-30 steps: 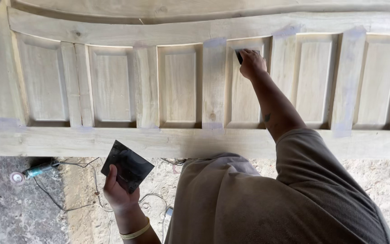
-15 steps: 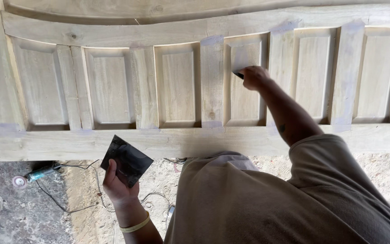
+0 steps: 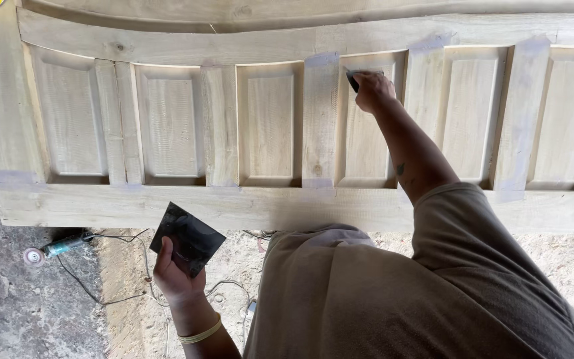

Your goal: The person sands a large wooden door lying flat on the ground using a sanding block. They systematically rub the sanding block across the flat panels and raised edges of the door to smooth the surface.

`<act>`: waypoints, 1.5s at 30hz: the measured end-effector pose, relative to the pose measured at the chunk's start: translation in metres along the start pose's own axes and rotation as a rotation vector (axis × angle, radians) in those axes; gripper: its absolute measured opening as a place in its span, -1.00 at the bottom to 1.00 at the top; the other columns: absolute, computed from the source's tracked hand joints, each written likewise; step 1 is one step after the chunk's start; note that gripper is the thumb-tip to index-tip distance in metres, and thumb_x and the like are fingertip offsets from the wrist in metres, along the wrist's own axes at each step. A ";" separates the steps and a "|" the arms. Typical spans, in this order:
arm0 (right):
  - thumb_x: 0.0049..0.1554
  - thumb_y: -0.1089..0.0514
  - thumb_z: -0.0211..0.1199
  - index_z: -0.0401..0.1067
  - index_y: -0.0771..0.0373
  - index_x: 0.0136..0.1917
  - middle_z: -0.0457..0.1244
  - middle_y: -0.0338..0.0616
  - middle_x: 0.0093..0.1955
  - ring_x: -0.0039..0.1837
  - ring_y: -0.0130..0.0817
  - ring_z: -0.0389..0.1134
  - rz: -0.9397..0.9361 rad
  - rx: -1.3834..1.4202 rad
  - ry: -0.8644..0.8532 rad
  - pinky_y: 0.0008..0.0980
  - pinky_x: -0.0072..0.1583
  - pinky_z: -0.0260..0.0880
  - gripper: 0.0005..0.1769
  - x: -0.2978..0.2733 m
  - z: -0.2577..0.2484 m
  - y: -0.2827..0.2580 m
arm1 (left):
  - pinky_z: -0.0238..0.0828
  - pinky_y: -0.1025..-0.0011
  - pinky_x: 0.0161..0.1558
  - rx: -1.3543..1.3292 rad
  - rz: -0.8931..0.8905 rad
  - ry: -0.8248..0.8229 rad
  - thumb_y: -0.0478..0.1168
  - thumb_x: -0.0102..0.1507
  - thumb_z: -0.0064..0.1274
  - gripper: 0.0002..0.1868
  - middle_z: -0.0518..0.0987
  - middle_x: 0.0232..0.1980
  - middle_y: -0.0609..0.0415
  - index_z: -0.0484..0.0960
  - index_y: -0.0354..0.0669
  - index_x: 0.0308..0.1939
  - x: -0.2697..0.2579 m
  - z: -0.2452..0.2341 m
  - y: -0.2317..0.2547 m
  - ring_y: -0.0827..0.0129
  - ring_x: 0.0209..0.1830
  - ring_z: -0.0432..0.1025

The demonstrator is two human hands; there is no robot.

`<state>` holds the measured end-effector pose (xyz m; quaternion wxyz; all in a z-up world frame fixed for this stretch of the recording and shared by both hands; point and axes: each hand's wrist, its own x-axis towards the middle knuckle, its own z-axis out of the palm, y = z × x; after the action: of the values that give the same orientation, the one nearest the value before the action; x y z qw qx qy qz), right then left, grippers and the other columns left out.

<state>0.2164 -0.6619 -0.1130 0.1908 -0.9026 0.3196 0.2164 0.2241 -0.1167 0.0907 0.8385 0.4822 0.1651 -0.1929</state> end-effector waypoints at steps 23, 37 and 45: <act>0.13 0.41 0.08 0.35 -0.14 0.46 0.25 -0.35 0.45 0.43 -0.18 0.25 -0.022 0.020 -0.011 -0.14 0.34 0.31 -0.29 0.001 -0.037 0.052 | 0.26 0.09 0.41 0.023 -0.029 0.014 -0.13 0.45 -0.30 -0.47 0.48 0.38 -0.10 0.31 -0.32 0.46 0.004 0.024 -0.012 0.09 0.38 0.38; 0.06 0.41 0.14 0.28 -0.01 0.50 0.06 -0.27 0.58 0.54 -0.15 0.08 -0.087 0.051 0.102 -0.07 0.38 0.23 -0.24 -0.076 0.063 0.065 | 0.39 0.20 0.31 0.060 -0.129 -0.108 -0.13 0.48 -0.23 -0.53 0.56 0.26 -0.10 0.40 -0.37 0.37 0.032 0.048 -0.033 0.15 0.26 0.46; 0.17 0.34 0.02 0.36 -0.14 0.45 0.34 -0.18 0.26 0.28 -0.10 0.35 -0.054 0.075 -0.007 -0.04 0.19 0.41 -0.36 -0.084 -0.026 0.061 | 0.38 0.19 0.31 0.035 -0.127 -0.171 -0.14 0.46 -0.22 -0.53 0.56 0.25 -0.09 0.40 -0.36 0.36 0.028 0.050 -0.040 0.14 0.25 0.47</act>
<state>0.1243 -0.6777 -0.0607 0.2317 -0.9023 0.3022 0.2022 0.2339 -0.1833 0.0724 0.8269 0.4672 0.1200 -0.2891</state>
